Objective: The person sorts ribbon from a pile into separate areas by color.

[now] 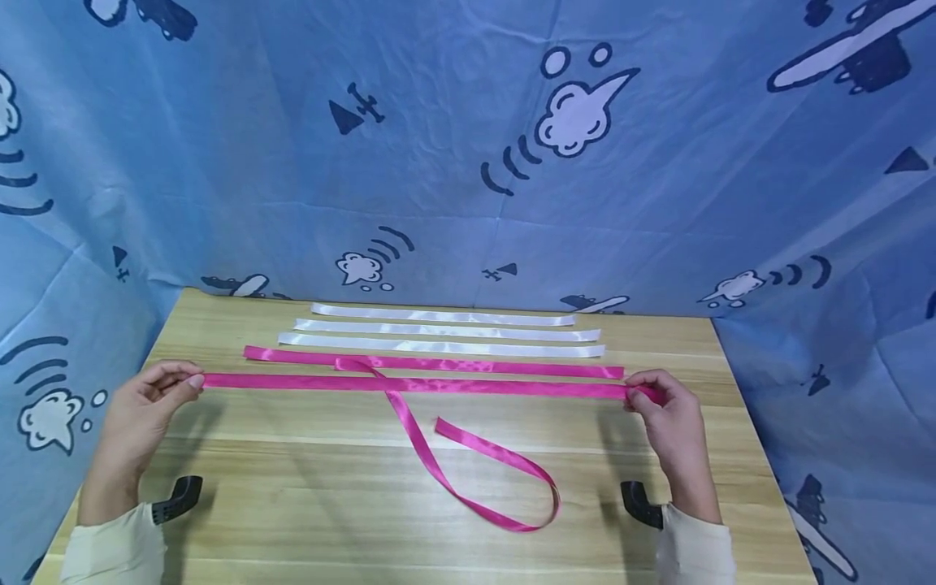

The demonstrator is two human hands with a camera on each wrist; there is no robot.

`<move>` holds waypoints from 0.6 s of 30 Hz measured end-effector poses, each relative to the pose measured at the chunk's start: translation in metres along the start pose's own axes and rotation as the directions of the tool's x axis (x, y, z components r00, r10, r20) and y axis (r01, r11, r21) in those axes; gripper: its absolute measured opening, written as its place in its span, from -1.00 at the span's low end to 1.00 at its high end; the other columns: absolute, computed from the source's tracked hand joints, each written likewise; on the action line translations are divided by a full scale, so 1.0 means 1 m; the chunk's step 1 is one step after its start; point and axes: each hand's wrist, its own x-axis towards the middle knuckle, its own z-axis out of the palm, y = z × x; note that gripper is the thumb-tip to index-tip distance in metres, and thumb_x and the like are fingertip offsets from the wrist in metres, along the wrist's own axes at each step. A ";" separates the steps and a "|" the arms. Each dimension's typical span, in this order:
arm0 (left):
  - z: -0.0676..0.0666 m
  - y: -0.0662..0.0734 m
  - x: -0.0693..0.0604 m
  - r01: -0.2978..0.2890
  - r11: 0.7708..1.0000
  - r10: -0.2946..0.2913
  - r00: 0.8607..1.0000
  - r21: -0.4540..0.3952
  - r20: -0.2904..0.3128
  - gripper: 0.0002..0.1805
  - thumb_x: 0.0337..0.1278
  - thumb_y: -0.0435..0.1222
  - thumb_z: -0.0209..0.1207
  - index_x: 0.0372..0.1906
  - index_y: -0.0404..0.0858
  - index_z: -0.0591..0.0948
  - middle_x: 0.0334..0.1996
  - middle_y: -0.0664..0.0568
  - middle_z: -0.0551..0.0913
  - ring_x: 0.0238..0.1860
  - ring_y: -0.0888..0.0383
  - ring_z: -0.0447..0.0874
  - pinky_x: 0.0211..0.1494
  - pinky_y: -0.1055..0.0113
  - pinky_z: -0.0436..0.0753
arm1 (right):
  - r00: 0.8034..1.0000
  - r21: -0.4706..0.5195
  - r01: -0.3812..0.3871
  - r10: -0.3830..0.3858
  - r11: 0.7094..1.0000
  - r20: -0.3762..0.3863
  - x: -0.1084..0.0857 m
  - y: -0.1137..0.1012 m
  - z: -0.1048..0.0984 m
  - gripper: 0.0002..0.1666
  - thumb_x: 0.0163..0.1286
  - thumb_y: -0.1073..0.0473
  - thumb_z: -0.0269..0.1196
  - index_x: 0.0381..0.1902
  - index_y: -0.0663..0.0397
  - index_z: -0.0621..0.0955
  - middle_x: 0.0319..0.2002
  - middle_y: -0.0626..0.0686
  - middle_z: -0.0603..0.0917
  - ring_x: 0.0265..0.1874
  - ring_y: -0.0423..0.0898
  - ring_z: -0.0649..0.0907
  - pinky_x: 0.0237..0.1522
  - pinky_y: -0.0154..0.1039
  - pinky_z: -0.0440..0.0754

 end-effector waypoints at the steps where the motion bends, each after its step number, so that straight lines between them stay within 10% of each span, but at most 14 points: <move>1: 0.000 0.000 0.000 0.000 1.000 0.000 1.000 0.000 -0.003 -0.92 0.39 -0.40 0.30 -0.13 -0.17 0.71 -0.30 0.38 0.72 -0.30 0.41 0.69 -0.20 0.61 0.66 | 1.000 0.005 -0.002 0.002 1.000 -0.005 0.000 0.000 0.000 -0.84 0.54 0.39 0.18 -0.04 0.44 0.59 -0.39 -0.29 0.68 -0.44 -0.34 0.72 -0.28 -0.51 0.69; 18: 0.003 -0.003 0.010 0.006 1.000 -0.006 1.000 -0.004 0.022 -0.94 0.42 -0.37 0.28 -0.11 -0.20 0.70 -0.29 0.36 0.71 -0.29 0.43 0.69 -0.18 0.59 0.67 | 0.995 0.183 -0.080 0.089 0.980 -0.040 0.007 0.003 0.000 -0.95 0.49 0.42 0.24 -0.15 0.26 0.63 -0.45 -0.18 0.67 -0.48 -0.32 0.71 -0.32 -0.48 0.71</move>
